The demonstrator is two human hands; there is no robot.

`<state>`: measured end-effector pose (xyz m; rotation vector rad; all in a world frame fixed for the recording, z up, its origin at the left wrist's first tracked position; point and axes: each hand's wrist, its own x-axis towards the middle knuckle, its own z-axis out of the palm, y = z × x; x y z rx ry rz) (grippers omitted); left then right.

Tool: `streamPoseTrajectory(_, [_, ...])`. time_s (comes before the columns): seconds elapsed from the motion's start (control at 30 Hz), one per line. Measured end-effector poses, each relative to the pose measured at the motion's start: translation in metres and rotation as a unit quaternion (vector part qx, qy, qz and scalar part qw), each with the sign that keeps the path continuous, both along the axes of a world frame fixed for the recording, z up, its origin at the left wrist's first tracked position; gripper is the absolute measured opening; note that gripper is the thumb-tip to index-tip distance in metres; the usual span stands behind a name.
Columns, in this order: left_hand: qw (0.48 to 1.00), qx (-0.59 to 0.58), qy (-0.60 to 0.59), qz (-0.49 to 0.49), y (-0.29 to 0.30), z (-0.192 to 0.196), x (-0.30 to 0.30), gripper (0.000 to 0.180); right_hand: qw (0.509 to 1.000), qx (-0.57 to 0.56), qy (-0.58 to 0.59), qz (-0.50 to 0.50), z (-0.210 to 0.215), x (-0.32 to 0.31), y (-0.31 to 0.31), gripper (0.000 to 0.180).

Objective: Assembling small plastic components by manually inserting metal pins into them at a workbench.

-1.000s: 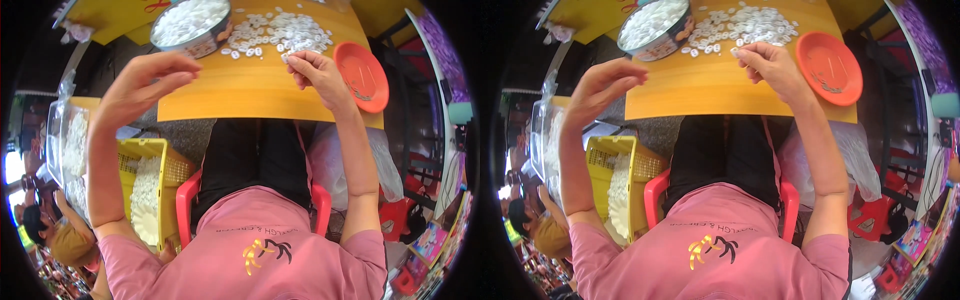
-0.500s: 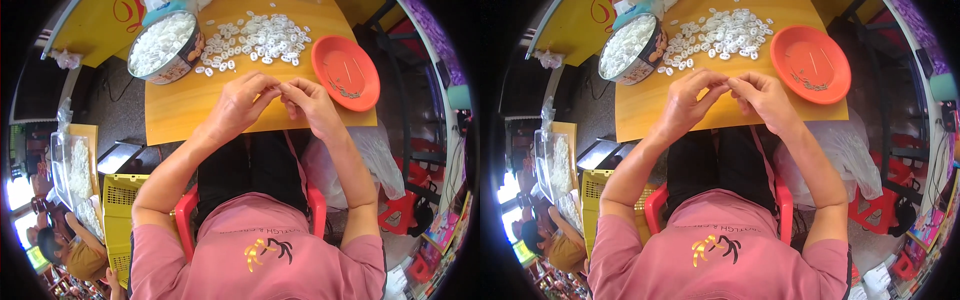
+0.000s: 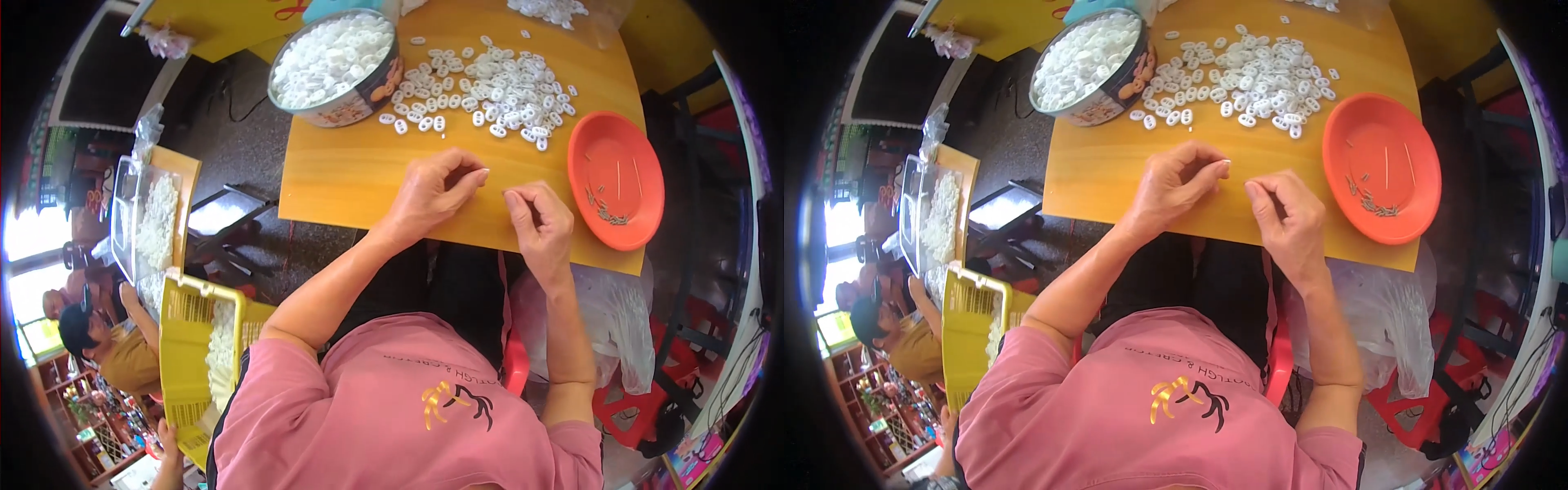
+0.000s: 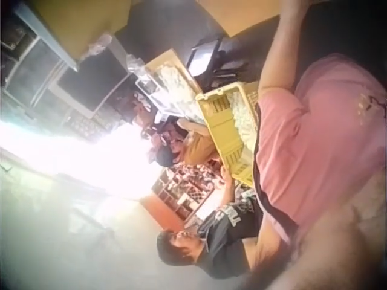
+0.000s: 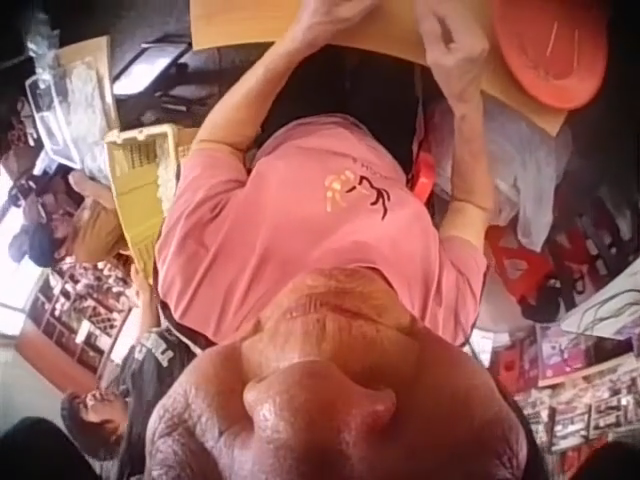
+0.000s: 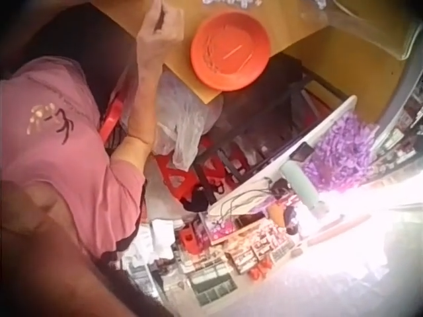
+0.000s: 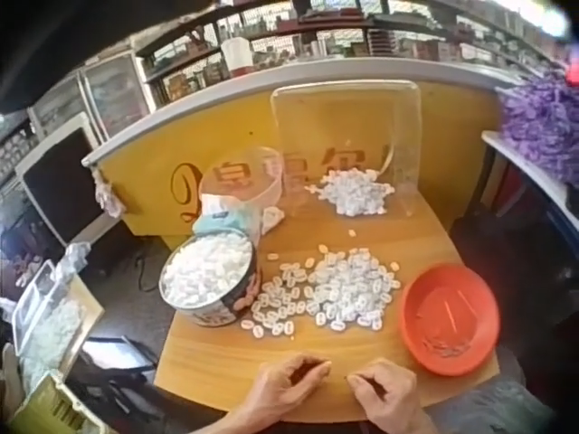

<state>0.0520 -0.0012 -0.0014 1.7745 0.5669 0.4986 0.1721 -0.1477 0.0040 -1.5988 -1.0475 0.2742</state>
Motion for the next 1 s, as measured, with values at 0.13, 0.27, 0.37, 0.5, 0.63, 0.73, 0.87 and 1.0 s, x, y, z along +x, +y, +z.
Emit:
streamPoseTrajectory(0.13, [0.987,-0.158,-0.031,-0.009,0.006,-0.001,-0.003,0.014,1.0,-0.003,-0.005,-0.001,0.002,-0.001,0.0,0.004])
streamPoseTrajectory(0.27, [0.971,-0.226,-0.08,-0.004,0.01,0.003,-0.004,0.013,1.0,-0.003,-0.024,0.001,0.001,0.001,0.001,0.005])
streamPoseTrajectory(0.37, [0.964,-0.253,-0.082,-0.006,0.009,0.01,-0.006,0.013,0.999,-0.005,-0.034,-0.006,-0.001,0.002,0.001,0.006])
streamPoseTrajectory(0.5, [0.961,-0.262,-0.092,-0.019,0.002,0.011,-0.007,0.014,0.999,0.003,-0.05,-0.01,-0.005,0.002,0.001,0.007])
streamPoseTrajectory(0.63, [0.956,-0.271,-0.109,-0.036,-0.001,0.0,-0.009,0.014,0.998,0.016,-0.068,-0.013,-0.005,0.002,-0.001,0.007])
streamPoseTrajectory(0.73, [0.955,-0.266,-0.127,-0.041,0.001,-0.003,-0.01,0.015,1.0,0.013,-0.026,0.01,0.009,0.003,-0.009,0.007])
streamPoseTrajectory(0.87, [0.96,-0.244,-0.127,-0.042,0.0,-0.005,-0.012,0.014,0.993,-0.013,-0.106,-0.056,0.036,0.034,-0.031,0.009])
streamPoseTrajectory(1.0, [0.958,-0.249,-0.138,-0.038,0.0,-0.008,-0.011,0.014,0.97,-0.143,-0.136,-0.144,0.051,0.09,-0.061,0.014])
